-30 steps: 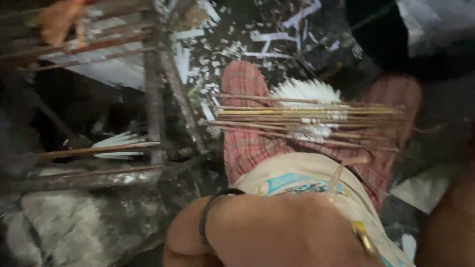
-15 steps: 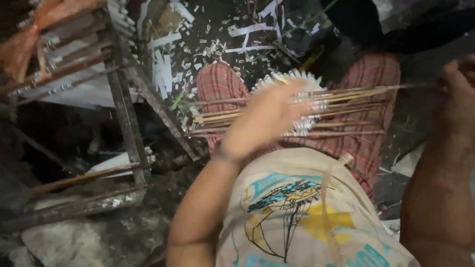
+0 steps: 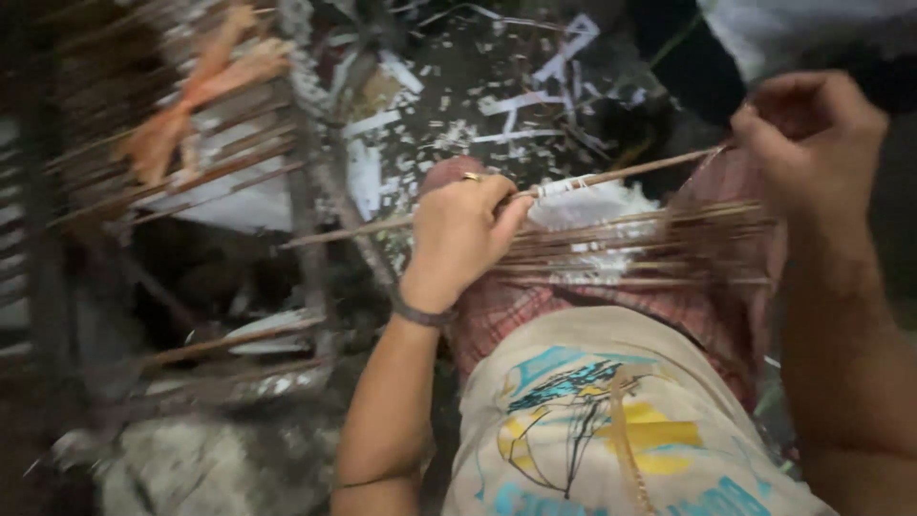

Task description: Manually attaching white candle wicks to thin wooden sticks in a production setting.

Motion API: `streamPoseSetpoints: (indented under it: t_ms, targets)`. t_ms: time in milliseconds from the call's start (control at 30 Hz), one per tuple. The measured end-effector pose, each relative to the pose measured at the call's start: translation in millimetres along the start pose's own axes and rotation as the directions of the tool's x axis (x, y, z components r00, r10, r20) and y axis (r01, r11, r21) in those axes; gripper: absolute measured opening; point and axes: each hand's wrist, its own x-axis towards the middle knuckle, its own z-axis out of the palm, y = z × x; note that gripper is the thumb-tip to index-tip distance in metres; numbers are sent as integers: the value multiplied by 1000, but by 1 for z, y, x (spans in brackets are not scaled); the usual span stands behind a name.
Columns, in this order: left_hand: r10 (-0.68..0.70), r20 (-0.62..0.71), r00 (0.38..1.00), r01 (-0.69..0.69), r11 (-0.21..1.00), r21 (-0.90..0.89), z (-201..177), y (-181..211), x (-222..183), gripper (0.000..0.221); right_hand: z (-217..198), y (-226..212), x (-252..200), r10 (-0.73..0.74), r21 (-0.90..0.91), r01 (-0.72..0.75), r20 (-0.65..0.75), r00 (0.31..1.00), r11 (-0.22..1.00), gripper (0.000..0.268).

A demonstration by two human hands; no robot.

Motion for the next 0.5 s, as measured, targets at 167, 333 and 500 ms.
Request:
streamPoseSetpoints:
  t_ms: [167, 333, 500]
  targets:
    - [5, -80, 997, -1, 999, 47, -95, 13, -22, 33, 32, -89, 27, -101, 124, 92, 72, 992, 988, 21]
    - [-68, 57, 996, 72, 995, -67, -119, 20, -39, 12, 82, -110, 43, 99, 432, -267, 373, 923, 861, 26]
    - [-62, -55, 997, 60, 997, -42, -86, 0, -57, 11, 117, -145, 15, 28, 354, -198, 433, 901, 914, 22]
